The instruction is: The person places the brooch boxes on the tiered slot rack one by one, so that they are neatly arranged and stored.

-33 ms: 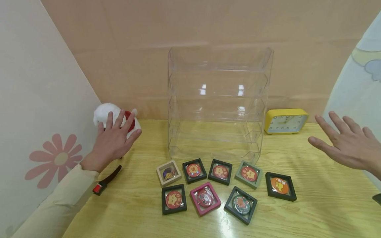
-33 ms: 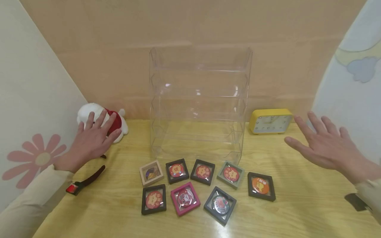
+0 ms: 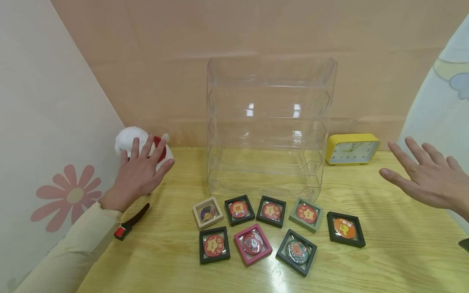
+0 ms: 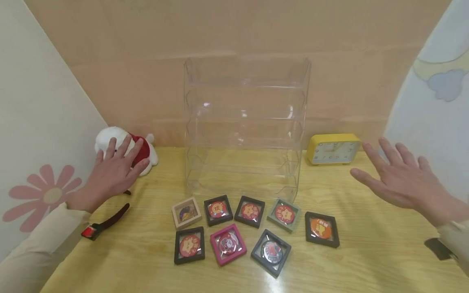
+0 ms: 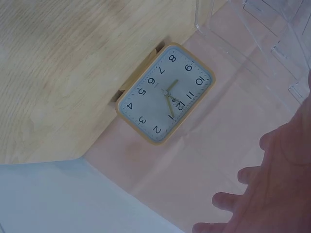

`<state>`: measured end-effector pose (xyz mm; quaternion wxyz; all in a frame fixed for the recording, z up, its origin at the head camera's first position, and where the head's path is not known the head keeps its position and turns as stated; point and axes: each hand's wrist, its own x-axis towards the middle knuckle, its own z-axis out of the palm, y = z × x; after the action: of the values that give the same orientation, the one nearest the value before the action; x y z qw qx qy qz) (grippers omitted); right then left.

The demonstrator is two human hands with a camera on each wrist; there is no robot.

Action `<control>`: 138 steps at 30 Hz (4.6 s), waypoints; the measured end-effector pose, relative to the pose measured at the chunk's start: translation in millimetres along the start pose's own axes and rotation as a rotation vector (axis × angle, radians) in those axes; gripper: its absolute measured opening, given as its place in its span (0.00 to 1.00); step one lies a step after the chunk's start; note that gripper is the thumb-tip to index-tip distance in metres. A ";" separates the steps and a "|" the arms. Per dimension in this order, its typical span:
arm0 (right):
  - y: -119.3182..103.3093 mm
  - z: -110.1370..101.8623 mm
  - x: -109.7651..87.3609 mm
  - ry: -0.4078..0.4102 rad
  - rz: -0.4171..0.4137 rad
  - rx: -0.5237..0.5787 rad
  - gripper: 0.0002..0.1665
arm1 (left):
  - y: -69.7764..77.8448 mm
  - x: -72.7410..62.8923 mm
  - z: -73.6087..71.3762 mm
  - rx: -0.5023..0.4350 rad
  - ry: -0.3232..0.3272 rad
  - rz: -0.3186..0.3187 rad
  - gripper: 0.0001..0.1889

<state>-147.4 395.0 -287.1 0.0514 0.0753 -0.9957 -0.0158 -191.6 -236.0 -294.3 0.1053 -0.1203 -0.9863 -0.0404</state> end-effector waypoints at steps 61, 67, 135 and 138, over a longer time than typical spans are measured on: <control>-33.2 78.4 -38.7 -0.096 -0.242 0.358 0.32 | 36.5 38.2 63.0 -0.669 -0.017 0.290 0.35; -35.6 82.7 -39.9 -0.124 -0.240 0.418 0.29 | 40.5 37.7 65.9 -0.709 -0.026 0.287 0.35; -39.1 114.6 -43.1 0.025 -0.402 0.796 0.19 | 39.9 38.2 73.6 -0.719 0.003 0.285 0.36; -39.5 114.7 -44.3 0.026 -0.380 0.814 0.19 | 39.8 37.4 73.8 -0.716 0.000 0.282 0.36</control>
<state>-110.1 365.4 -407.0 0.0263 0.2710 -0.8887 0.3688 -231.9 -181.2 -356.0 0.0613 -0.2841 -0.8835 -0.3675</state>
